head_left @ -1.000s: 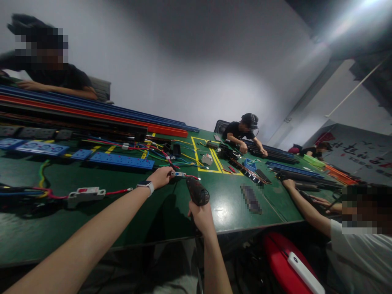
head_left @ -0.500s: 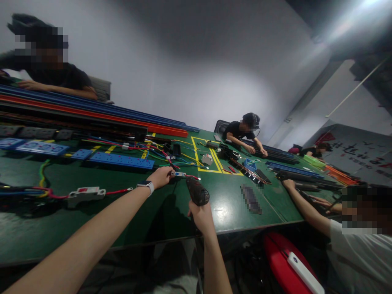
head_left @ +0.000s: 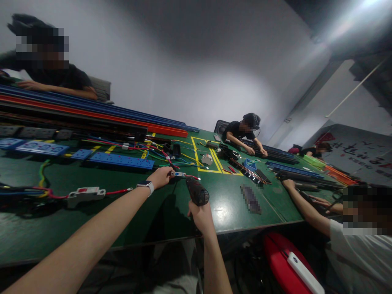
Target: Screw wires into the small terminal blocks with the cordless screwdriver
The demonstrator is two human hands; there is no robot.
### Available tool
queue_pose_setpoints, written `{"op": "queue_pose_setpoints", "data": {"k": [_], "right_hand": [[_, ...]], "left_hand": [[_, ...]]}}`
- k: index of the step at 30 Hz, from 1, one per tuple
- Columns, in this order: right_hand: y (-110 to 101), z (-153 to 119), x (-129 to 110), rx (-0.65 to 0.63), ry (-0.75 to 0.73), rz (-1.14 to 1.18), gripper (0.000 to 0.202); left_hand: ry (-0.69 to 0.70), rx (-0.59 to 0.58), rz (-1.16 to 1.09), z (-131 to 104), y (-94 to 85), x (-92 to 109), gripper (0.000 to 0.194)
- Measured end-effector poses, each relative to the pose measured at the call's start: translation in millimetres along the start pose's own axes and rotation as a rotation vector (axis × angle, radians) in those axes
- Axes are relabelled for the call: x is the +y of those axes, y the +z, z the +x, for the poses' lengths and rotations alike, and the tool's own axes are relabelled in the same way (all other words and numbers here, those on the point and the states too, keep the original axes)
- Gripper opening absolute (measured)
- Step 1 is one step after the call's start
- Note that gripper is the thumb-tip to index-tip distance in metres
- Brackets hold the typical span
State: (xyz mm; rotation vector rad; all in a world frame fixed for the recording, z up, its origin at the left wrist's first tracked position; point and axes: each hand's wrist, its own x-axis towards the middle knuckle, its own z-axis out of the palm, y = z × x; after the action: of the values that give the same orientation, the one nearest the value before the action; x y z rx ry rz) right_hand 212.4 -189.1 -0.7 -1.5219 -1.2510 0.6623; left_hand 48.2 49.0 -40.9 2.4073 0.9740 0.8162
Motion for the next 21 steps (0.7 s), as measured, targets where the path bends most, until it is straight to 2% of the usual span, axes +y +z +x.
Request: {"op": "queue_pose_setpoints", "data": {"k": [21], "right_hand": [[-1.1,-0.4,-3.0,-0.01,0.025,-0.021,0.012]], "left_hand": [[0.005,0.001,0.005,-0.5,-2.5,3.5,0.021]]}}
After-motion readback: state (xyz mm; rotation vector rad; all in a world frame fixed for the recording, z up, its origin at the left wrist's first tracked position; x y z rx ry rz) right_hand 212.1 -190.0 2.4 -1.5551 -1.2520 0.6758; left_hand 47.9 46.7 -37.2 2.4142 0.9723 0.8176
